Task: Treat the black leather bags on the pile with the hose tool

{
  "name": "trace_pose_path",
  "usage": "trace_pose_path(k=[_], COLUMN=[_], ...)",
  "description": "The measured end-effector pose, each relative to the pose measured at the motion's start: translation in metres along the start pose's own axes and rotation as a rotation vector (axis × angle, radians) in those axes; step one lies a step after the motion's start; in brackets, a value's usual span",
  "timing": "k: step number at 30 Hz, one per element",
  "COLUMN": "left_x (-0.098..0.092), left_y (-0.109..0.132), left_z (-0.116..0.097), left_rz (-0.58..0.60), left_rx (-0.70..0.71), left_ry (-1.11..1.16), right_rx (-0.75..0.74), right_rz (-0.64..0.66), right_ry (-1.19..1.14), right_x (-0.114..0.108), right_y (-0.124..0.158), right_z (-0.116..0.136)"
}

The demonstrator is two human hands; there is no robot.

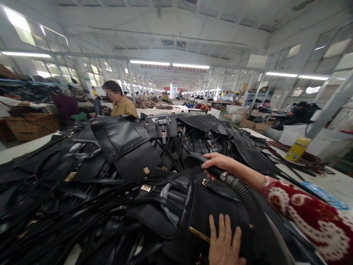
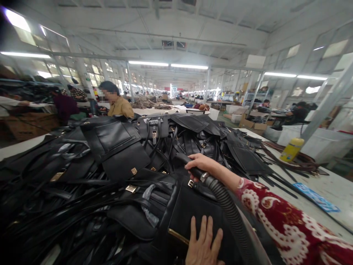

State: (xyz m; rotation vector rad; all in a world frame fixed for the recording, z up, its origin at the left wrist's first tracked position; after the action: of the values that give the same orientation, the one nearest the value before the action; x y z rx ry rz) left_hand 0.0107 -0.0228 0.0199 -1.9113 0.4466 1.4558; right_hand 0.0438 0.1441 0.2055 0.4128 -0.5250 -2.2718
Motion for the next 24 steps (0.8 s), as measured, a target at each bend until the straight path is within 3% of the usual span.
trace_pose_path(k=[3, 6, 9, 13, 16, 19, 22, 24], left_x=[0.023, 0.033, 0.025, 0.005, -0.010, -0.022, -0.022, -0.014], left_y=[0.004, 0.007, 0.009, 0.010, 0.012, 0.014, 0.014, 0.012], left_z=[-0.001, -0.003, -0.004, -0.006, -0.007, -0.010, -0.013, -0.014], left_rz=[-0.099, -0.159, -0.139, -0.100, -0.058, -0.037, -0.056, -0.069], left_rx=[0.060, 0.083, 0.068, 0.069, 0.036, 0.039, -0.010, -0.081], left_ry=[-0.132, -0.185, -0.136, -0.012, 0.110, 0.182, 0.164, 0.136], right_rx=[0.111, 0.211, 0.213, 0.075, -0.013, -0.003, 0.078, 0.189], right_rz=[0.124, 0.182, 0.100, -0.136, -0.203, -0.146, -0.014, 0.017], right_ry=[0.068, 0.103, 0.114, 0.106, 0.093, 0.117, 0.144, 0.236], right_x=[0.000, 0.005, 0.011, 0.014, 0.015, 0.026, 0.049, 0.070], right_y=[0.019, 0.013, -0.016, -0.034, -0.005, 0.050, 0.101, 0.119], right_z=[-0.001, -0.010, -0.015, -0.009, -0.004, -0.013, -0.046, -0.078])
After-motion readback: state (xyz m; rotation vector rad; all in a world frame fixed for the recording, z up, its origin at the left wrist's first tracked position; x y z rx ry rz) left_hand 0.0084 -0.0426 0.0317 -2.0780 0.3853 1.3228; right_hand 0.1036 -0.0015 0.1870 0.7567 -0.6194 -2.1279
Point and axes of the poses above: each hand's wrist, its own y-axis away from the middle knuckle, its own x-axis out of the palm, z = x × y, the point moved 1 cm from there along -y, towards the middle knuckle, and after that the axes turned 10 degrees about x, right-handed, at the moved point
